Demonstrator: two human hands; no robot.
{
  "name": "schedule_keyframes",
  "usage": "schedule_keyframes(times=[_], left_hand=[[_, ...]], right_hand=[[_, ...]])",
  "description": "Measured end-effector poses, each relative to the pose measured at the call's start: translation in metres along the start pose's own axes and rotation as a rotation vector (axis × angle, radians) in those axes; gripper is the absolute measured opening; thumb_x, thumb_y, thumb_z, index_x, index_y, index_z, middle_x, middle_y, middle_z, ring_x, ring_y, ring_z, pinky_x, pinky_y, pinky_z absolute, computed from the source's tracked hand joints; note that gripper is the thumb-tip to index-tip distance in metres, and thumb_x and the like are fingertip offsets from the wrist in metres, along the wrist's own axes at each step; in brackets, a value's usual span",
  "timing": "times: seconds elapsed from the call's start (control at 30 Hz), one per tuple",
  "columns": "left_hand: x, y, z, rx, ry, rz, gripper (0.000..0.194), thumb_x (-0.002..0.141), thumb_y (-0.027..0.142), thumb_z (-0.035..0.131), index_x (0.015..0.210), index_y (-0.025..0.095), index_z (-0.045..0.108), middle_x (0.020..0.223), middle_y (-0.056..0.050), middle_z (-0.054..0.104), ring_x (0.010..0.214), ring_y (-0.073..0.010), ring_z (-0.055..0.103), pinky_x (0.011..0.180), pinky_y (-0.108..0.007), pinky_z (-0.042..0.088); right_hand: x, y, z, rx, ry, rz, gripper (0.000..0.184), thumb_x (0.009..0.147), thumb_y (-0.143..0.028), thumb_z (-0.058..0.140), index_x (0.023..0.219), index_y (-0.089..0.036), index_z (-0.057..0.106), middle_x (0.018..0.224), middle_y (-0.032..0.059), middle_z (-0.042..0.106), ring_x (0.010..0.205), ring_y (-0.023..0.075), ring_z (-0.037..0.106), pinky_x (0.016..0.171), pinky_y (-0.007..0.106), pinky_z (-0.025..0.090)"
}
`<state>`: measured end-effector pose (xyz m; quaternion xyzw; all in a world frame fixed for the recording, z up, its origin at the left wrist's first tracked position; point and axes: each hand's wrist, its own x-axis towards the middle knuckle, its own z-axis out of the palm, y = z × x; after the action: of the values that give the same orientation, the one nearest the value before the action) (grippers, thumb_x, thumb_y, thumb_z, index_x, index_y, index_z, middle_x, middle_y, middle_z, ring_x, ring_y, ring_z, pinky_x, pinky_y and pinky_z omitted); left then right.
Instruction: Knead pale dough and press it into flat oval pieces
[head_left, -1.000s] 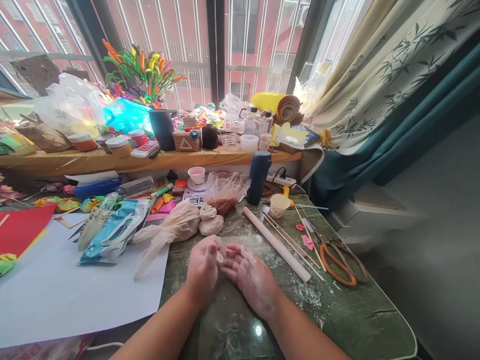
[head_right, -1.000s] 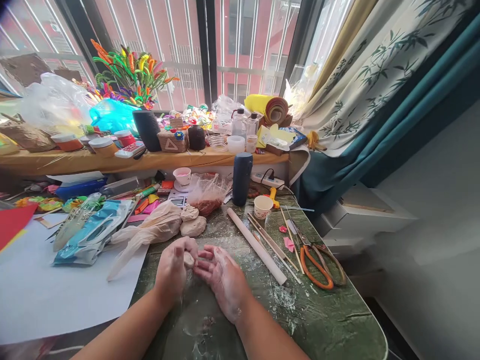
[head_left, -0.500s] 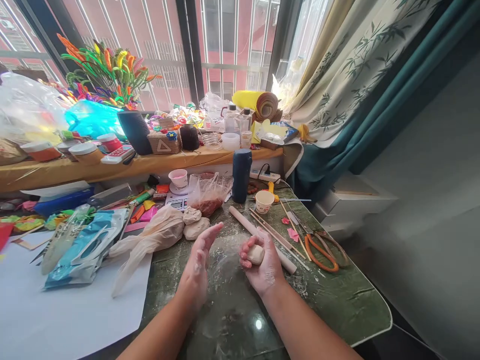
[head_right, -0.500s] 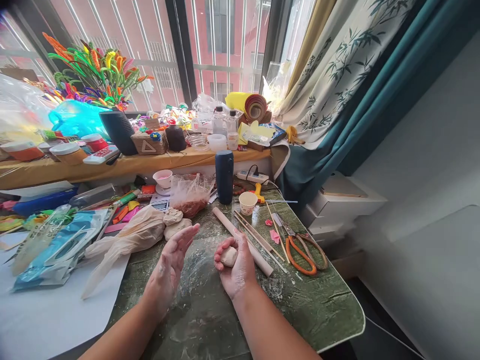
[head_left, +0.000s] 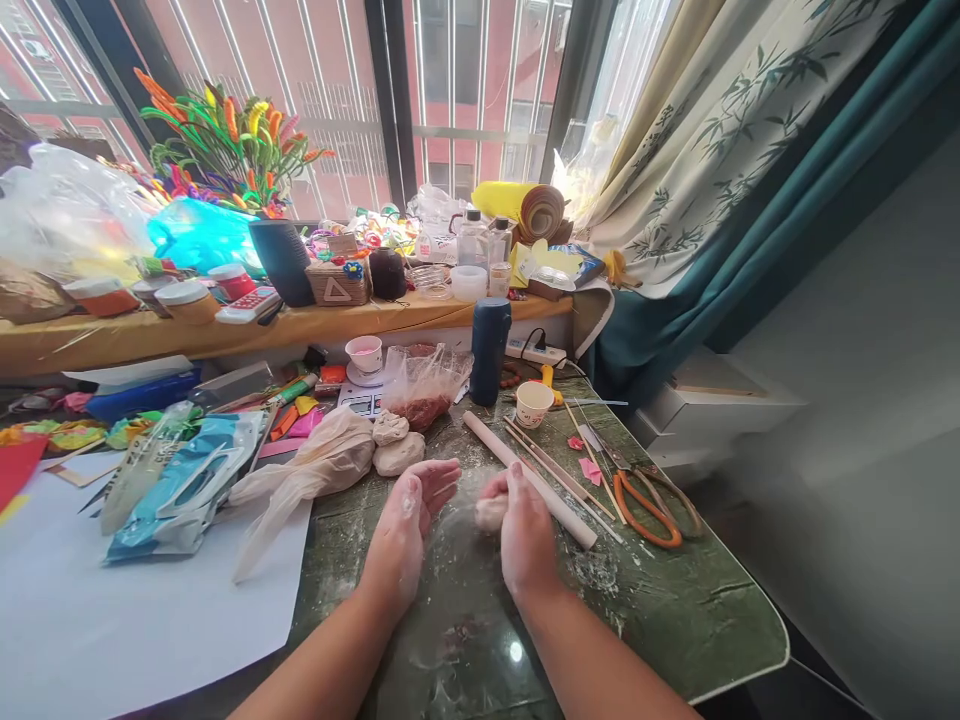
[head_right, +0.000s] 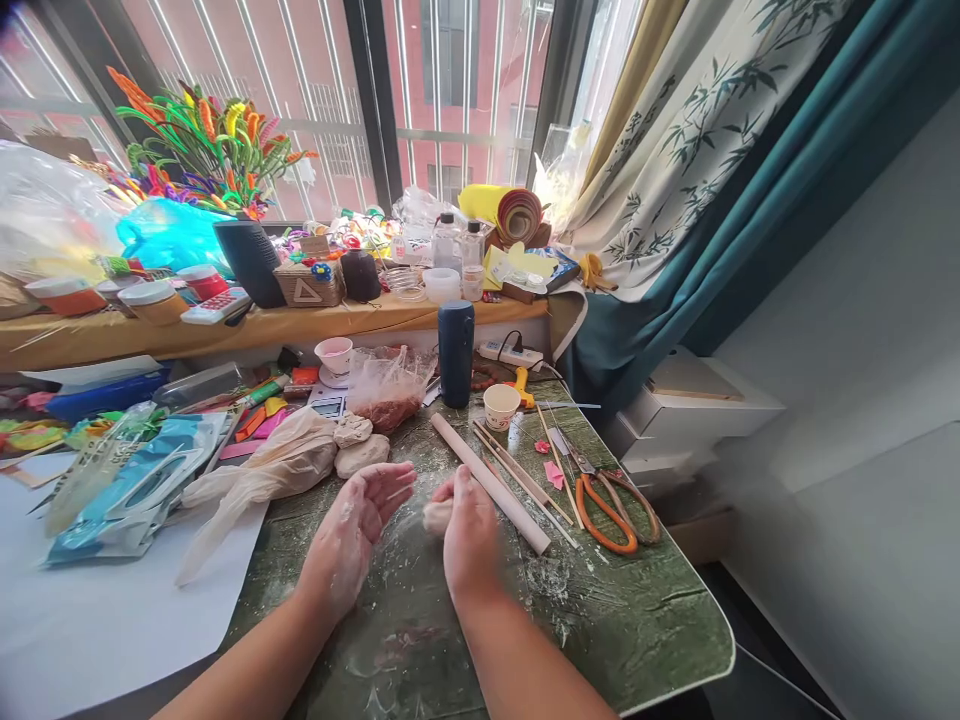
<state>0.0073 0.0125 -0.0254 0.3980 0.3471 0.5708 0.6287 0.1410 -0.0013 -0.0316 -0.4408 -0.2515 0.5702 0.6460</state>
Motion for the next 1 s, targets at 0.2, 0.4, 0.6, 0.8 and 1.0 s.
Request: schedule_keyframes(times=[0.2, 0.4, 0.6, 0.8, 1.0], left_hand=[[-0.001, 0.011, 0.005, -0.245, 0.258, -0.119, 0.041, 0.086, 0.058, 0.067, 0.1, 0.019, 0.07, 0.101, -0.006, 0.074, 0.095, -0.02, 0.07, 0.088, -0.033, 0.056], [0.006, 0.03, -0.002, -0.271, 0.322, -0.222, 0.057, 0.082, 0.066, 0.066, 0.056, 0.018, 0.052, 0.048, 0.005, 0.047, 0.038, -0.0086, 0.046, 0.037, -0.019, 0.035], [0.008, 0.028, 0.003, -0.189, 0.276, -0.182, 0.066, 0.084, 0.069, 0.061, 0.045, 0.021, 0.037, 0.037, 0.006, 0.034, 0.029, -0.008, 0.031, 0.032, -0.02, 0.023], [-0.001, 0.022, -0.004, 0.332, 0.124, 0.146, 0.068, 0.085, 0.078, 0.049, 0.052, 0.019, 0.058, 0.051, -0.003, 0.057, 0.047, -0.015, 0.052, 0.049, -0.027, 0.043], [-0.013, 0.028, 0.003, 0.968, -0.644, 0.367, 0.067, 0.089, 0.069, 0.054, 0.143, 0.029, 0.054, 0.148, -0.012, 0.057, 0.14, -0.0394, 0.046, 0.121, -0.062, 0.011]], right_hand=[[-0.028, -0.004, 0.006, -0.378, -0.491, -0.251, 0.055, 0.094, -0.064, 0.054, 0.139, -0.032, 0.061, 0.146, 0.0044, 0.058, 0.139, 0.0296, 0.046, 0.121, 0.046, 0.026], [-0.018, 0.008, -0.001, -0.305, -0.233, -0.298, 0.045, 0.097, -0.062, 0.048, 0.113, -0.028, 0.073, 0.12, 0.0085, 0.069, 0.107, 0.0269, 0.061, 0.098, 0.042, 0.046], [-0.004, 0.017, 0.001, -0.08, -0.17, -0.067, 0.045, 0.093, -0.065, 0.054, 0.098, -0.024, 0.072, 0.101, 0.0071, 0.071, 0.092, 0.0244, 0.065, 0.08, 0.038, 0.052], [-0.009, 0.008, 0.015, 0.328, -0.338, 0.357, 0.042, 0.086, -0.059, 0.069, 0.097, -0.018, 0.07, 0.099, 0.0076, 0.074, 0.092, 0.0223, 0.069, 0.086, 0.037, 0.054], [0.005, 0.001, 0.007, 0.517, -0.169, 0.467, 0.039, 0.091, -0.055, 0.062, 0.091, -0.016, 0.07, 0.089, 0.0087, 0.077, 0.086, 0.0229, 0.072, 0.079, 0.035, 0.058]])
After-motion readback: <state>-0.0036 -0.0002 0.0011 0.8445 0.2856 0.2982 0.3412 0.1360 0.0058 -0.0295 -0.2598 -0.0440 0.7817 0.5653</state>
